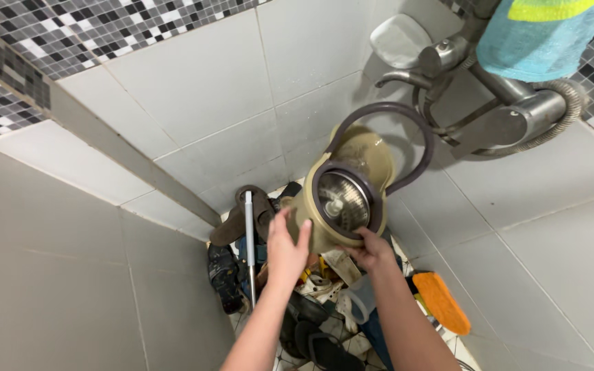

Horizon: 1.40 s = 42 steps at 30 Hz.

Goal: The person carries a mop bucket into a bathroom, empties dirty water, and rinses the bucket under a shower head. They then fill a metal pot with water, add cleaning powder and liquid detergent to the bucket, and rinse the mop head under the shower.

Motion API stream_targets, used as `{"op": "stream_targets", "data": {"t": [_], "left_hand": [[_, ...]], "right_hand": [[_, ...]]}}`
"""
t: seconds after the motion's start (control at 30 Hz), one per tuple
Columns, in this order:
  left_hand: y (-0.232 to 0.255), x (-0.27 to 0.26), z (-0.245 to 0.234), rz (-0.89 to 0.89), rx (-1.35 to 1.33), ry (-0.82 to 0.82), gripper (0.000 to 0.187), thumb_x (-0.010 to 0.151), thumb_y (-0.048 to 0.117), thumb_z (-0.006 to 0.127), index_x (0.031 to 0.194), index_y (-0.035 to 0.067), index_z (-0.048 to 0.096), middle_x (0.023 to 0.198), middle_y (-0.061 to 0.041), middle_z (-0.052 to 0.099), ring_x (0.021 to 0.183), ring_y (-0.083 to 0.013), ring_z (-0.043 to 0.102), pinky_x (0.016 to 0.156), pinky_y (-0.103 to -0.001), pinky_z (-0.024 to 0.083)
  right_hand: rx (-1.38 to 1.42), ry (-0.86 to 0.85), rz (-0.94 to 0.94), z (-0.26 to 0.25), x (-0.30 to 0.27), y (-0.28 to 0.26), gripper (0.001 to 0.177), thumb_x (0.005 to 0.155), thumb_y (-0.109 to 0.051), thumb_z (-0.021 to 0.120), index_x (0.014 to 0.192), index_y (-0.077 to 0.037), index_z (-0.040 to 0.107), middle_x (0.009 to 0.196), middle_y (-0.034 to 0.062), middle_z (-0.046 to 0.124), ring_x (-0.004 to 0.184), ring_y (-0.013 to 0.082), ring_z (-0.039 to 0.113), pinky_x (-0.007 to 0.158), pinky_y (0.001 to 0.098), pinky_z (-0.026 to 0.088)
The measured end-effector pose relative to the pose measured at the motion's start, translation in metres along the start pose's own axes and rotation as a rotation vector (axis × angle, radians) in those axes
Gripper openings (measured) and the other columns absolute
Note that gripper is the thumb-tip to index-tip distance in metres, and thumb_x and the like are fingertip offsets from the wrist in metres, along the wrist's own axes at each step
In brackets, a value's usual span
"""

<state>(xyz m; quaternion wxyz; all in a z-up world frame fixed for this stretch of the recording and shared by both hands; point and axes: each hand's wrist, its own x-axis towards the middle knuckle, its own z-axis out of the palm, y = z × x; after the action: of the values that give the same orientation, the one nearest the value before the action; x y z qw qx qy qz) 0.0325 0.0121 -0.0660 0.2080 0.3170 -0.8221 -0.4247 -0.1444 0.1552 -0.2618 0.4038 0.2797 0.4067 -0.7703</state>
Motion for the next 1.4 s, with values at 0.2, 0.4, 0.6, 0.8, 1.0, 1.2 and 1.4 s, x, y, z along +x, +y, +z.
{"op": "stream_targets", "data": {"t": [0.2, 0.4, 0.6, 0.8, 1.0, 1.2, 1.4], "left_hand": [[-0.023, 0.014, 0.035, -0.45, 0.069, -0.274, 0.078, 0.096, 0.059, 0.067, 0.139, -0.002, 0.048, 0.143, -0.023, 0.049, 0.133, -0.0371, 0.051, 0.107, -0.049, 0.043], [-0.034, 0.062, 0.067, -0.406, -0.085, -0.246, 0.049, 0.079, 0.041, 0.075, 0.114, 0.008, 0.074, 0.124, -0.019, 0.074, 0.127, -0.0359, 0.065, 0.113, -0.044, 0.044], [-0.004, 0.07, 0.091, -0.252, 0.135, -0.241, 0.032, 0.083, 0.022, 0.083, 0.1, 0.001, 0.067, 0.163, -0.036, 0.015, 0.146, -0.0564, 0.018, 0.119, -0.053, 0.032], [0.043, 0.063, 0.098, 0.13, 0.313, -0.238, 0.029, 0.075, 0.019, 0.086, 0.095, 0.004, 0.072, 0.165, -0.033, 0.004, 0.151, -0.0574, -0.005, 0.116, -0.075, 0.004], [0.066, 0.065, 0.102, 0.465, 0.381, -0.168, 0.032, 0.069, 0.014, 0.087, 0.094, 0.0, 0.073, 0.162, -0.036, 0.003, 0.149, -0.059, -0.004, 0.116, -0.076, 0.001], [0.087, 0.061, 0.108, 0.565, 0.47, -0.195, 0.021, 0.074, 0.012, 0.084, 0.082, -0.001, 0.07, 0.165, -0.034, 0.006, 0.153, -0.0551, -0.001, 0.121, -0.072, 0.003], [0.087, 0.056, 0.104, 0.555, 0.406, -0.136, 0.024, 0.07, 0.013, 0.083, 0.086, 0.0, 0.071, 0.165, -0.032, 0.011, 0.153, -0.0528, 0.004, 0.121, -0.072, 0.006]], "right_hand": [[0.204, -0.015, 0.318, 0.011, -0.016, 0.007, 0.049, 0.103, -0.022, 0.052, 0.131, 0.017, 0.056, 0.122, 0.0523, 0.055, 0.106, 0.0459, 0.068, 0.068, 0.0263, 0.06], [0.082, -0.035, 0.338, 0.007, 0.007, 0.024, 0.04, 0.104, -0.02, 0.056, 0.124, 0.014, 0.059, 0.12, 0.0382, 0.064, 0.097, 0.052, 0.071, 0.066, 0.0259, 0.059], [0.301, -0.361, 0.385, -0.025, 0.05, 0.051, 0.043, 0.102, -0.028, 0.049, 0.121, 0.007, 0.065, 0.116, 0.0293, 0.068, 0.084, 0.0351, 0.075, 0.059, 0.0222, 0.059], [0.465, -0.601, 0.159, -0.019, 0.086, 0.071, 0.04, 0.111, -0.039, 0.06, 0.13, -0.003, 0.067, 0.109, 0.0085, 0.069, 0.079, 0.0165, 0.073, 0.063, 0.0236, 0.064], [0.481, -0.686, 0.036, 0.023, 0.076, 0.066, 0.039, 0.11, -0.033, 0.061, 0.13, 0.0, 0.065, 0.111, 0.0142, 0.069, 0.081, 0.0172, 0.073, 0.065, 0.0235, 0.064], [0.488, -0.738, -0.038, 0.048, 0.06, 0.048, 0.037, 0.109, -0.027, 0.062, 0.13, 0.004, 0.063, 0.113, 0.0198, 0.069, 0.082, 0.0179, 0.073, 0.067, 0.0234, 0.064], [0.443, -0.73, -0.051, 0.039, 0.064, 0.047, 0.036, 0.108, -0.021, 0.062, 0.13, 0.007, 0.061, 0.115, 0.0254, 0.069, 0.083, 0.0186, 0.073, 0.069, 0.0233, 0.064]]}}
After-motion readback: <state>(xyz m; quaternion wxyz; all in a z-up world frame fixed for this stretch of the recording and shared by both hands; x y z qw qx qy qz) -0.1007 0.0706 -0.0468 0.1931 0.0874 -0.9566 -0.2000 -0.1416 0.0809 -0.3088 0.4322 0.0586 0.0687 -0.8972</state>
